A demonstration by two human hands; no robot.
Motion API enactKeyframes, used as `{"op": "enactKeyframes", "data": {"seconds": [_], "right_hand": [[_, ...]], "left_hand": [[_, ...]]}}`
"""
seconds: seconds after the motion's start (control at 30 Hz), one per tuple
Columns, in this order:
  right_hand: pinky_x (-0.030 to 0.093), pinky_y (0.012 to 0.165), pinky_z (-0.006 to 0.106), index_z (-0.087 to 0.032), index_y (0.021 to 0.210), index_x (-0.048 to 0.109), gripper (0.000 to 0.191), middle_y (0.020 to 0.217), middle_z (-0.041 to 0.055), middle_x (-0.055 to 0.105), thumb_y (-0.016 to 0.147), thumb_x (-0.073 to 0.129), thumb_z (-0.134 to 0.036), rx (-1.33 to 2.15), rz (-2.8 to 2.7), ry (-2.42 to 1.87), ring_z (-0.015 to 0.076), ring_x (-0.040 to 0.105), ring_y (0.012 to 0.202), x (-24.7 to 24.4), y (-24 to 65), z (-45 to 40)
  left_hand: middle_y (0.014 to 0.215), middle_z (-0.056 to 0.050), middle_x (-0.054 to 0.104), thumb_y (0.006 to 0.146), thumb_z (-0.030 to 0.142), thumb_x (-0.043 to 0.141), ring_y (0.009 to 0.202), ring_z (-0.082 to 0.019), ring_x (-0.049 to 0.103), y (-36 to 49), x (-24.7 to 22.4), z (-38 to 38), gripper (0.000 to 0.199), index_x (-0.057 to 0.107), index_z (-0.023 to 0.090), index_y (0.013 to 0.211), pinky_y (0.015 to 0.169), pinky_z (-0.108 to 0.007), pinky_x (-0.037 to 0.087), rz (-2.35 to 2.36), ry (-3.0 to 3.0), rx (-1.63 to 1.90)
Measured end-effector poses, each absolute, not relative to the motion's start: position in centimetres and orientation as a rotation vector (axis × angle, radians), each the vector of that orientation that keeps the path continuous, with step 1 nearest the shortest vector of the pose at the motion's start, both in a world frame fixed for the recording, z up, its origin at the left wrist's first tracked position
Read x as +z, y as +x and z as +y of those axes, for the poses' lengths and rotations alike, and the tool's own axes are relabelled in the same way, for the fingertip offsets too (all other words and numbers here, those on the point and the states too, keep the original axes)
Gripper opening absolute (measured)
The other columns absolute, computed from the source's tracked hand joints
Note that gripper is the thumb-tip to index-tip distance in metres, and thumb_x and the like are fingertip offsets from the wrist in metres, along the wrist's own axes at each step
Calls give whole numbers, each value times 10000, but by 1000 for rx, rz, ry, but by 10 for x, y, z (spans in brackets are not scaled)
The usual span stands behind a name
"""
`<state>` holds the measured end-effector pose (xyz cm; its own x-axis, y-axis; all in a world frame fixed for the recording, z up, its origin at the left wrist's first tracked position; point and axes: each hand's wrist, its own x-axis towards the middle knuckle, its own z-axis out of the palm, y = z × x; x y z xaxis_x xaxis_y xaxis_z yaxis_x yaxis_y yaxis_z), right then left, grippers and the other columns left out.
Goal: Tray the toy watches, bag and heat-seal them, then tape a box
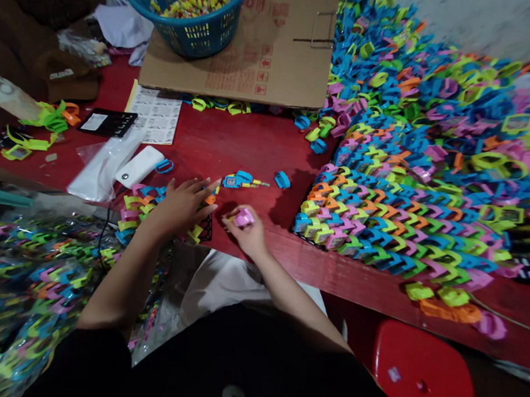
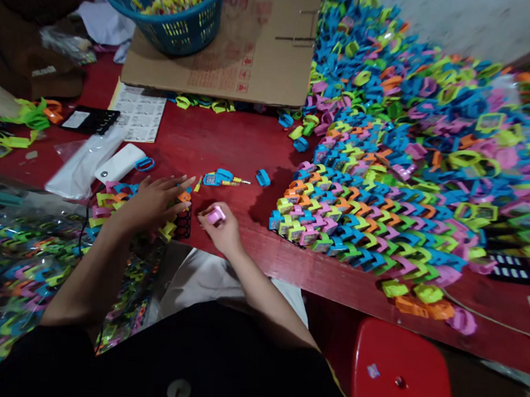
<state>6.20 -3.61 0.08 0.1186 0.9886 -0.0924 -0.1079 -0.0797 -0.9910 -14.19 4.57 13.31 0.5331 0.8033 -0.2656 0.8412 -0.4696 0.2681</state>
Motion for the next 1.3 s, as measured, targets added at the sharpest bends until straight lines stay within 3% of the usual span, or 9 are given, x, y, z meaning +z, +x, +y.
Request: {"op": "enactKeyframes", "data": {"seconds": [0.1, 0.2, 0.3, 0.43, 0.6, 0.77, 0.97, 1.13, 1.3], "right_hand": [[717, 815, 426, -265, 1024, 694, 593, 986, 43, 777, 743, 954, -718, 1414, -950, -1188, 239, 768, 839, -2, 33, -31], [696, 814, 420, -249, 886, 697, 548, 954, 73, 789, 796, 921, -740, 1382, -997, -1262, 263, 787, 857, -12, 19, -26], [647, 805, 383, -235, 839, 699, 396, 898, 86, 787, 935, 845, -589, 1194, -1193, -1358, 263, 766, 839, -20, 18, -27], [619, 913, 375, -205, 1005, 753, 131, 1057, 132, 817, 1010, 734, -334, 953, -1478, -1426, 280, 774, 980, -17, 17, -30], [598, 884, 354, -156, 1201, 798, 237, 1157, 180, 840, 979, 734, -211, 987, -1665, -1688, 300, 785, 989, 1, -1, -17], [556, 819, 293, -180, 1038, 795, 228, 1042, 71, 827, 896, 679, -45, 1190, -1693, -1571, 225, 740, 887, 14, 20, 5], [488, 1143, 418, -174, 1163, 672, 224, 1341, 179, 691, 968, 699, -68, 609, -1405, -1950, 263, 608, 1198, 20, 89, 44], [542, 939, 403, -260, 842, 558, 254, 994, 74, 704, 913, 766, -132, 764, -1369, -1902, 234, 617, 919, 6, 91, 27], [598, 686, 327, -265, 909, 616, 228, 838, -4, 753, 859, 818, -359, 1348, -1080, -1397, 192, 687, 698, -8, 42, -15]], "left_hand": [[1855, -148, 467, 1173, 446, 510, 1719, -407, 442, -143, 132, 47, 666, 427, 337, 1824, 1385, -820, 223, 1336, 2412, -125], [1880, -135, 426, 1200, 417, 417, 1744, -386, 402, -151, 133, 44, 635, 426, 317, 1826, 1410, -763, 244, 1385, 2415, 84], [1861, -132, 464, 1206, 400, 394, 1760, -365, 369, -170, 136, 36, 614, 468, 290, 1805, 1434, -712, 244, 1470, 2431, 368], [1840, -115, 502, 1205, 405, 424, 1777, -372, 337, -186, 138, 23, 575, 546, 306, 1757, 1438, -759, 184, 1454, 2451, 379], [1883, -46, 433, 1188, 433, 513, 1812, -402, 230, -175, 130, 16, 544, 588, 400, 1726, 1413, -841, 89, 1280, 2507, 190], [1884, 21, 425, 1130, 410, 652, 1802, -453, 237, -159, 123, 14, 459, 731, 511, 1571, 1370, -913, 31, 1278, 2561, 138], [1881, 19, 428, 1125, 380, 633, 1773, -454, 313, -159, 121, 22, 440, 771, 496, 1527, 1358, -925, 76, 1371, 2531, 183], [1884, -7, 425, 1137, 388, 592, 1771, -443, 322, -161, 118, 32, 455, 760, 471, 1552, 1369, -901, 83, 1463, 2484, 181], [1884, -43, 431, 1151, 387, 550, 1757, -434, 357, -162, 116, 33, 481, 733, 438, 1593, 1379, -887, 95, 1463, 2468, 196]]}}
